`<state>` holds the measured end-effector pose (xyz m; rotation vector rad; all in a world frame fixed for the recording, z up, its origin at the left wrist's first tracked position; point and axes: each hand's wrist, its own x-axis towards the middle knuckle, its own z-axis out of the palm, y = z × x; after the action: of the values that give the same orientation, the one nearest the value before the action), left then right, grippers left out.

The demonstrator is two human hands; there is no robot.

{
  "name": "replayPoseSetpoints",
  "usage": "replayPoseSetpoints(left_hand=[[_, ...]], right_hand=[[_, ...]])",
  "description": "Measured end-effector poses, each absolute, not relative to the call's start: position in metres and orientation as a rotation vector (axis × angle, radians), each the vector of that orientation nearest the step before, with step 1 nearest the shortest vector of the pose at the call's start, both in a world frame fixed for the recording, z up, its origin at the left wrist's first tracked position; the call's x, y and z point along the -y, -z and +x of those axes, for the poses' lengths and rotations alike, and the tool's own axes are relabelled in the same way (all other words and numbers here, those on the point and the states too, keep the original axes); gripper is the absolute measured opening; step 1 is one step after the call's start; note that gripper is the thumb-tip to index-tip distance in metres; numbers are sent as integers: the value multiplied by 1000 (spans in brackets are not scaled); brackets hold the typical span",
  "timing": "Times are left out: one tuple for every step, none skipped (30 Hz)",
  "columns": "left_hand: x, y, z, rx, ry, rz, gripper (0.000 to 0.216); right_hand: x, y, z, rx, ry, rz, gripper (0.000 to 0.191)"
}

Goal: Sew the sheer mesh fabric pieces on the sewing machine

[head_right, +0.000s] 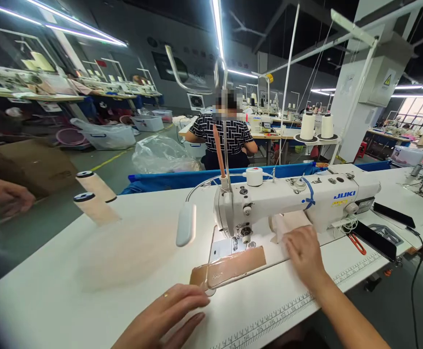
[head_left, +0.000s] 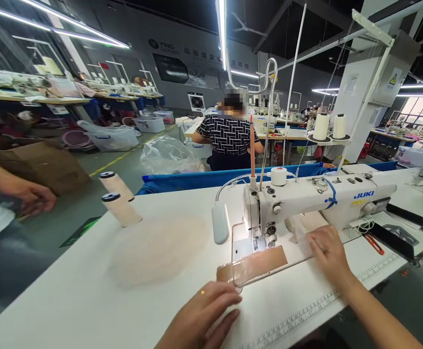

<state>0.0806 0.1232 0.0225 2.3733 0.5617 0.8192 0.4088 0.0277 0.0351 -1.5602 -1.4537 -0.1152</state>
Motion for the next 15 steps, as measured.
replayPoseSetpoints(left_hand=[[-120,-24,88,-594,-702,2221,19],[-117,-25,96,-627,-564,2035,29],[-115,-26,103,-695,-515,1817,41],[-115,-26,110,-759,-477,1636,51],[-115,-26,116,-807,-451,1510,58],[-117,-26,120,-853,-460,1454,60],[-118,-26,123,-887,-466,1422,58],[-120,-25,123,-915,-476,1403,55],[-122,-25,122,-935,-484,1397,51],[-123,-24,120,-946,-486,1394,47],[-123,-24,118,-949,-486,1390,45],[-123,-24,116,-944,-483,1388,43],[-123,-25,114,-931,-482,1386,42],[-122,-25,113,-911,-490,1384,41],[-121,-26,112,-886,-501,1383,40]], right_hand=[[-22,-35,390,1557,90,-1513,25],[-17,-34,371,1715,68,-1447,23],[-11,-33,353,1861,33,-1362,21],[-4,-32,337,1986,-20,-1256,19],[1,-32,324,2088,-84,-1153,18],[6,-32,317,2148,-147,-1078,17],[9,-32,314,2173,-201,-1042,18],[10,-33,315,2170,-235,-1050,18],[10,-34,318,2139,-245,-1100,18],[7,-34,324,2090,-236,-1171,18],[4,-34,329,2038,-221,-1240,17],[-1,-33,332,1995,-212,-1291,17],[-5,-32,333,1967,-215,-1329,16],[-10,-30,332,1952,-233,-1358,18],[-14,-27,328,1950,-257,-1381,25]])
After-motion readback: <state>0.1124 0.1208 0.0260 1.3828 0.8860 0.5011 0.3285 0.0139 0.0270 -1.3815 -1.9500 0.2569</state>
